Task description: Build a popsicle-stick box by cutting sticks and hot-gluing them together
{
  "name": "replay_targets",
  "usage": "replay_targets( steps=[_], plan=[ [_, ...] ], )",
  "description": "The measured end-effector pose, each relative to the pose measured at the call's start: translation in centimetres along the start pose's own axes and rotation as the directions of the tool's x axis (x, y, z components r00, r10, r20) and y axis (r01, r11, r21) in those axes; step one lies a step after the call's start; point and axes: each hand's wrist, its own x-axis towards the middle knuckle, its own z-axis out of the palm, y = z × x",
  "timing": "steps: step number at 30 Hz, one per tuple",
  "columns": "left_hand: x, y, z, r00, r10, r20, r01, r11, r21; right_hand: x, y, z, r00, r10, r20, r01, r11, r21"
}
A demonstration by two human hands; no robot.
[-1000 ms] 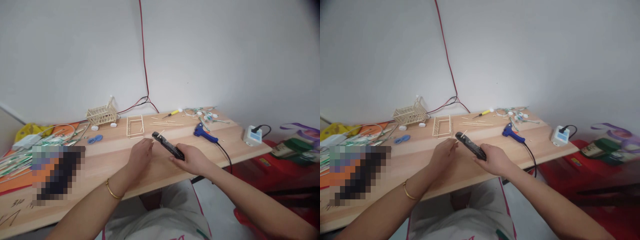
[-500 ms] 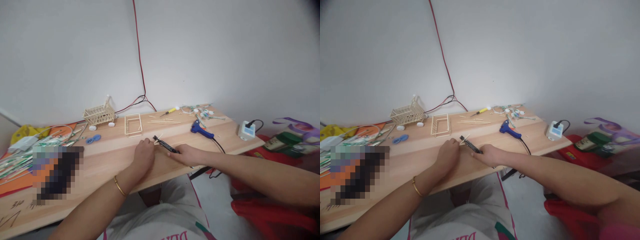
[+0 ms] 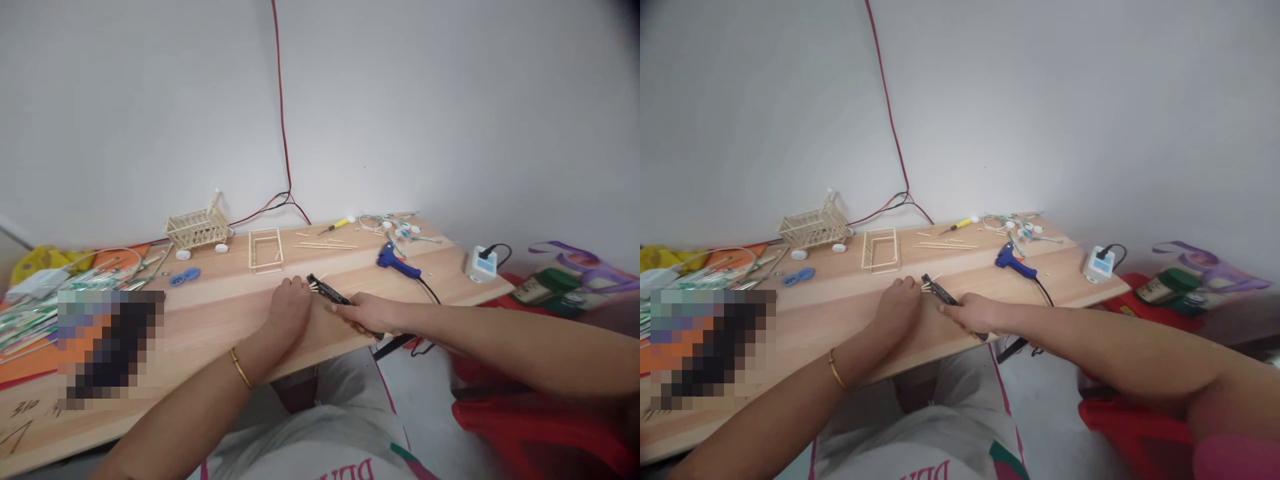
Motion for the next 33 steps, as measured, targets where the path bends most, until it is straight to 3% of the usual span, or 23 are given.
replay_targets(
  steps=[5,8,11,14,16,18,20,22,26,28,31,33],
  plan=[
    [0.1,0.0,-0.4,1.0,-0.002,0.007,0.002,1.0,-0.006,0.0,-0.2,0.1,0.999,-0.002,-0.049,0.0,0.999,-0.039],
    [0.2,-0.4,-0.1,1.0,-0.003,-0.02,0.003,1.0,-0.012,-0.1,-0.5,-0.8,1.0,-0.011,-0.009,0.01,0.998,-0.058],
    [0.1,-1.7,0.4,0.999,-0.012,-0.046,0.008,0.997,-0.078,-0.2,-0.4,-2.4,0.995,-0.092,-0.028,0.081,0.96,-0.268],
    [0.2,-3.2,0.4,0.992,-0.1,-0.081,0.065,0.931,-0.359,-0.2,0.1,-4.0,0.954,-0.262,-0.148,0.139,0.82,-0.555],
    [0.5,-3.9,0.3,0.98,-0.193,-0.039,0.114,0.72,-0.685,0.2,0.4,-4.8,0.901,-0.372,-0.223,0.128,0.72,-0.682],
    [0.7,-4.2,0.2,0.967,-0.241,0.087,0.162,0.314,-0.935,0.9,0.8,-5.4,0.854,-0.447,-0.265,0.1,0.641,-0.761],
    [0.9,-4.2,0.2,0.955,-0.201,0.217,0.203,-0.089,-0.975,1.8,1.2,-5.8,0.818,-0.5,-0.287,0.076,0.587,-0.806],
    [0.9,-4.1,0.3,0.951,-0.137,0.276,0.223,-0.312,-0.923,2.7,1.7,-5.9,0.794,-0.541,-0.277,0.085,0.551,-0.83],
    [0.9,-4.1,0.6,0.947,-0.09,0.308,0.24,-0.44,-0.866,4.1,2.3,-6.1,0.789,-0.557,-0.259,0.121,0.555,-0.823],
    [0.9,-4.0,0.6,0.939,-0.086,0.332,0.258,-0.459,-0.85,4.5,2.0,-6.1,0.753,-0.586,-0.299,0.146,0.592,-0.793],
    [1.0,-3.8,0.4,0.925,-0.075,0.373,0.299,-0.462,-0.835,4.8,0.0,-5.8,0.652,-0.655,-0.383,0.329,0.699,-0.635],
    [1.0,-3.6,0.3,0.919,-0.062,0.389,0.32,-0.456,-0.83,5.0,-1.9,-5.1,0.646,-0.653,-0.396,0.505,0.754,-0.42]
  ],
)
